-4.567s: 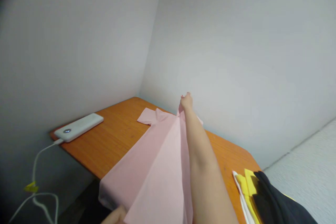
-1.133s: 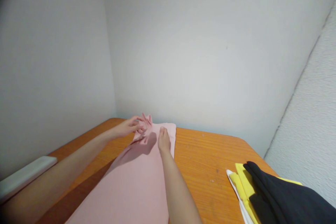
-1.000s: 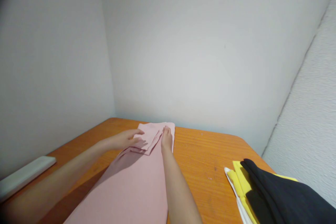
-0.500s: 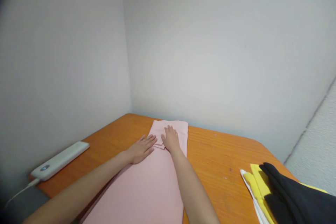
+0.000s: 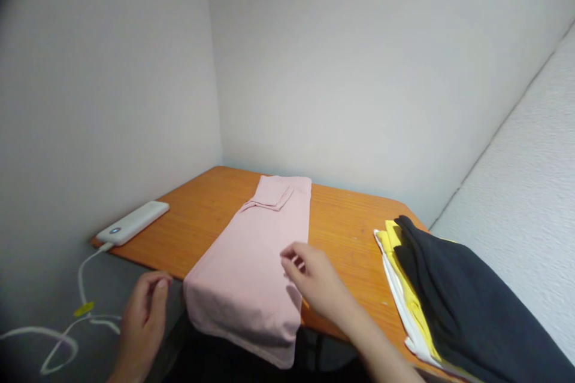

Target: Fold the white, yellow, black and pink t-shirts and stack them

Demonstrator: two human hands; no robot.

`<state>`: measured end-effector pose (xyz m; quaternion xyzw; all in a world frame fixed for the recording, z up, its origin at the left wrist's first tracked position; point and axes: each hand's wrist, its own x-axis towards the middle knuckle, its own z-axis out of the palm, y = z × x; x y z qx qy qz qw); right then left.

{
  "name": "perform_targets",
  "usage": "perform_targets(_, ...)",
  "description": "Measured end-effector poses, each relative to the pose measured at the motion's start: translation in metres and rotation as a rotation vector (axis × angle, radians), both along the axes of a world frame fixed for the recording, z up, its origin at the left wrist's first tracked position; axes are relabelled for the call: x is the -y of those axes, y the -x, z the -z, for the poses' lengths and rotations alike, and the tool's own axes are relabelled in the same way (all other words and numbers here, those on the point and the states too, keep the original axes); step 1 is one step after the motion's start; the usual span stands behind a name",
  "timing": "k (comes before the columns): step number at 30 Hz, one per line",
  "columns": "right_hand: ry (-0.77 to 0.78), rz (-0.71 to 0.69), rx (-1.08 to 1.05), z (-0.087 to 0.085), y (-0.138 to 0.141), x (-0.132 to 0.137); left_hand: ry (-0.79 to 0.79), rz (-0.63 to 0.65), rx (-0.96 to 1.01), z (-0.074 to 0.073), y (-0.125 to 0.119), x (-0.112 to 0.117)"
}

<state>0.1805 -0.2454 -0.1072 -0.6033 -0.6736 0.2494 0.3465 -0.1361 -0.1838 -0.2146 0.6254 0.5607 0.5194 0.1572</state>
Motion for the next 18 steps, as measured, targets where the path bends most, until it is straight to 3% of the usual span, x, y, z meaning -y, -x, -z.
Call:
perform_targets(3, 0.308, -0.182, -0.070, 0.014, 0.007, 0.081, 0.182, 0.039, 0.079, 0.040, 0.018, 0.016)
perform_targets(6, 0.420, -0.111, -0.093, 0.044, 0.003, 0.124, 0.342, 0.219, 0.142, 0.058, 0.016, 0.011)
perform_targets(9, 0.295, 0.112, -0.245, 0.069, 0.007, 0.128, 0.451, 0.429, 0.194, 0.051, 0.004, 0.009)
perform_targets(11, 0.243, 0.187, -0.320, 0.077, 0.015, 0.119, 0.521, 0.515, 0.219, 0.040, -0.003, 0.013)
perform_targets(14, 0.216, 0.228, -0.370, 0.083, 0.031, 0.107, 0.588, 0.544, 0.240, 0.030, -0.004, 0.023)
perform_targets(18, 0.181, 0.243, -0.446, 0.090, 0.050, 0.101, 0.746, 0.575, 0.346, 0.036, 0.017, 0.035)
